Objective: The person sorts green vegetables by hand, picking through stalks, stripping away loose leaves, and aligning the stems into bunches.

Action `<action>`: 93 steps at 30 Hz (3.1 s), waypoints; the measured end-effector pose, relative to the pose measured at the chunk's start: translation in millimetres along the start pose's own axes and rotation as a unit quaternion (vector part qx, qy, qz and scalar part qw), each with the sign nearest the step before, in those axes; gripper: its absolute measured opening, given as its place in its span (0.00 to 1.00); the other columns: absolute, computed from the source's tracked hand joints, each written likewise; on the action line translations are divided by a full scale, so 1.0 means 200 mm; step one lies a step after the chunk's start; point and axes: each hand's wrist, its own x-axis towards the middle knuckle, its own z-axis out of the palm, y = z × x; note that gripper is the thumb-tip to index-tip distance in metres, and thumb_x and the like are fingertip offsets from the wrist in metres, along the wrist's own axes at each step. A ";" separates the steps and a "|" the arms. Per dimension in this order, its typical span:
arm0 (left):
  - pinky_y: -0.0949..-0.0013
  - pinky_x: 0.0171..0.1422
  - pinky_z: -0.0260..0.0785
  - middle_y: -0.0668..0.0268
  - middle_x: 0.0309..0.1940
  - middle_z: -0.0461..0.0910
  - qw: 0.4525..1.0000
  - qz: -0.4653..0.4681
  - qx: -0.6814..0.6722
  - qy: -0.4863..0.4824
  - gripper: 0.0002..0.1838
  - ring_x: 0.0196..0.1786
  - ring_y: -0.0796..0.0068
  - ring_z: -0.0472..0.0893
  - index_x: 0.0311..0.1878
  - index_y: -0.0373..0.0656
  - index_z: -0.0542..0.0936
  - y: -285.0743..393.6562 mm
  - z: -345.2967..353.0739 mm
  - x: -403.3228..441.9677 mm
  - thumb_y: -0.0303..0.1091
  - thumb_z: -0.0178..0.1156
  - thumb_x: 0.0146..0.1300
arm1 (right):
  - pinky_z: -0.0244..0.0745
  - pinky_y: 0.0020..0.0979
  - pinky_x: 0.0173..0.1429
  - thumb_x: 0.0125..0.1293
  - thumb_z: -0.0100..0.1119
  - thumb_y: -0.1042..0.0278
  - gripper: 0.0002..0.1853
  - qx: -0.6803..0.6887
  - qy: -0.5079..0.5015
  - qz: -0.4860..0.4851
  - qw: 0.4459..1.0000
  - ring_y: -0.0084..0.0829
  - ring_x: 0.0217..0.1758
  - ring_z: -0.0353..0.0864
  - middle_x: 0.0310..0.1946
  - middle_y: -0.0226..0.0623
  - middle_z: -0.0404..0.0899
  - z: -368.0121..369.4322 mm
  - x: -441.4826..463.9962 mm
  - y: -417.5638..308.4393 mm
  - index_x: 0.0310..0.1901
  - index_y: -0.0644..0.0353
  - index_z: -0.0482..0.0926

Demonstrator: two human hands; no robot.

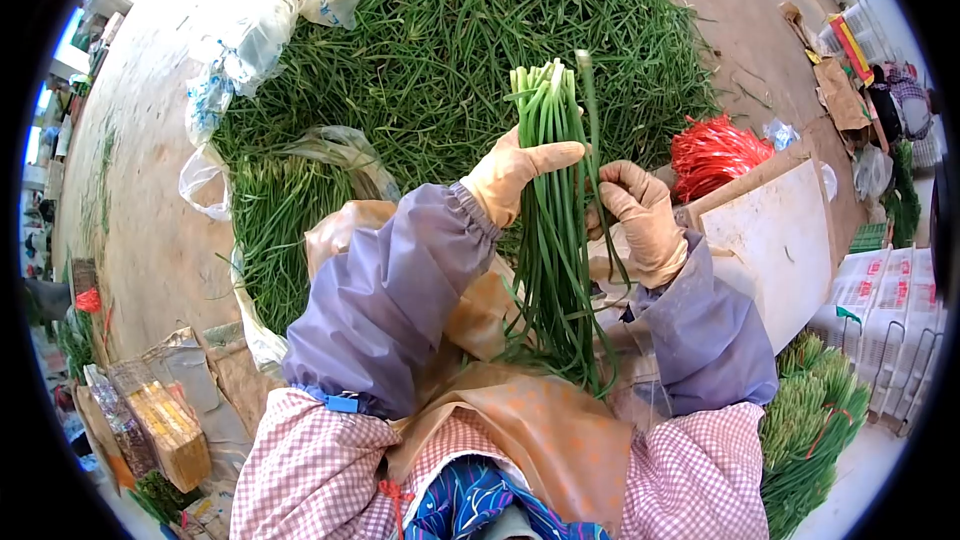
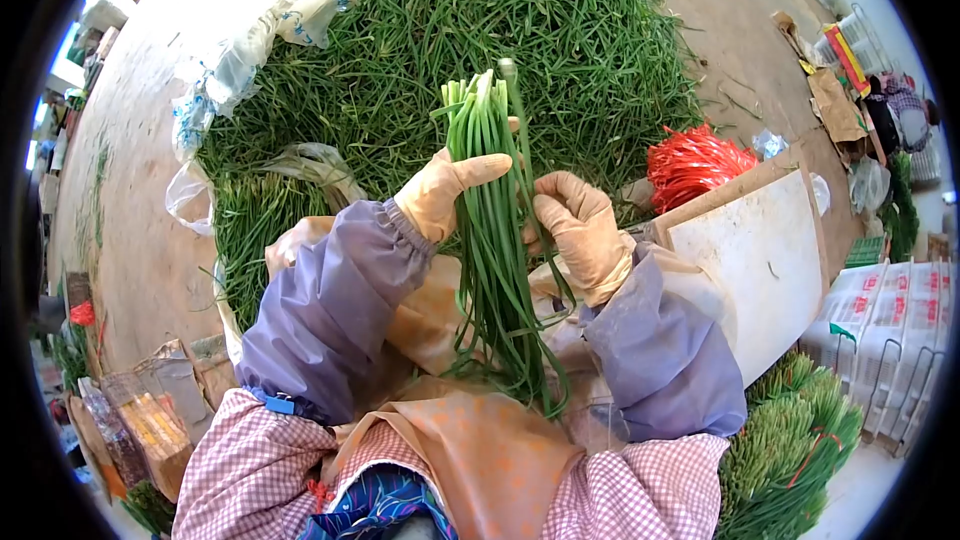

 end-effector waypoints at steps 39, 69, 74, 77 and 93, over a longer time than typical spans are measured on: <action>0.71 0.36 0.75 0.67 0.36 0.80 0.991 0.020 0.133 0.022 0.19 0.31 0.75 0.80 0.51 0.40 0.77 -0.07 0.11 -0.02 0.22 0.65 0.56 | 0.77 0.26 0.49 0.67 0.59 0.72 0.13 -0.139 0.000 -0.090 0.986 0.23 0.41 0.80 0.39 0.34 0.82 0.00 0.10 -0.11 0.51 0.67 0.77; 0.72 0.33 0.71 0.68 0.27 0.77 0.972 -0.048 0.220 0.073 0.30 0.27 0.76 0.77 0.58 0.36 0.73 0.01 0.10 0.05 0.25 0.67 0.48 | 0.75 0.40 0.52 0.67 0.54 0.59 0.13 -0.665 0.235 0.119 0.699 0.43 0.47 0.84 0.40 0.47 0.84 -1.58 0.56 -0.02 0.44 0.58 0.82; 0.72 0.33 0.71 0.67 0.28 0.77 0.976 -0.050 0.202 0.071 0.29 0.27 0.75 0.77 0.57 0.37 0.73 -0.01 0.11 0.06 0.23 0.67 0.49 | 0.73 0.34 0.42 0.69 0.57 0.60 0.12 -0.568 0.338 -0.105 0.743 0.33 0.33 0.80 0.30 0.40 0.83 -1.76 0.55 0.11 0.41 0.61 0.82; 0.72 0.33 0.71 0.67 0.30 0.78 0.973 -0.032 0.211 0.084 0.27 0.27 0.76 0.77 0.57 0.38 0.74 -0.03 0.09 0.05 0.21 0.66 0.50 | 0.70 0.28 0.34 0.68 0.60 0.58 0.15 -0.371 0.408 -0.199 0.810 0.21 0.27 0.76 0.23 0.28 0.79 -1.71 0.50 0.06 0.37 0.63 0.83; 0.69 0.42 0.74 0.65 0.39 0.79 0.960 0.114 0.244 0.079 0.29 0.37 0.76 0.80 0.59 0.37 0.71 0.05 0.21 -0.14 0.27 0.69 0.53 | 0.76 0.43 0.43 0.63 0.60 0.54 0.21 -0.390 0.343 0.111 0.847 0.42 0.40 0.82 0.41 0.46 0.83 -2.44 -0.35 0.61 0.50 0.62 0.79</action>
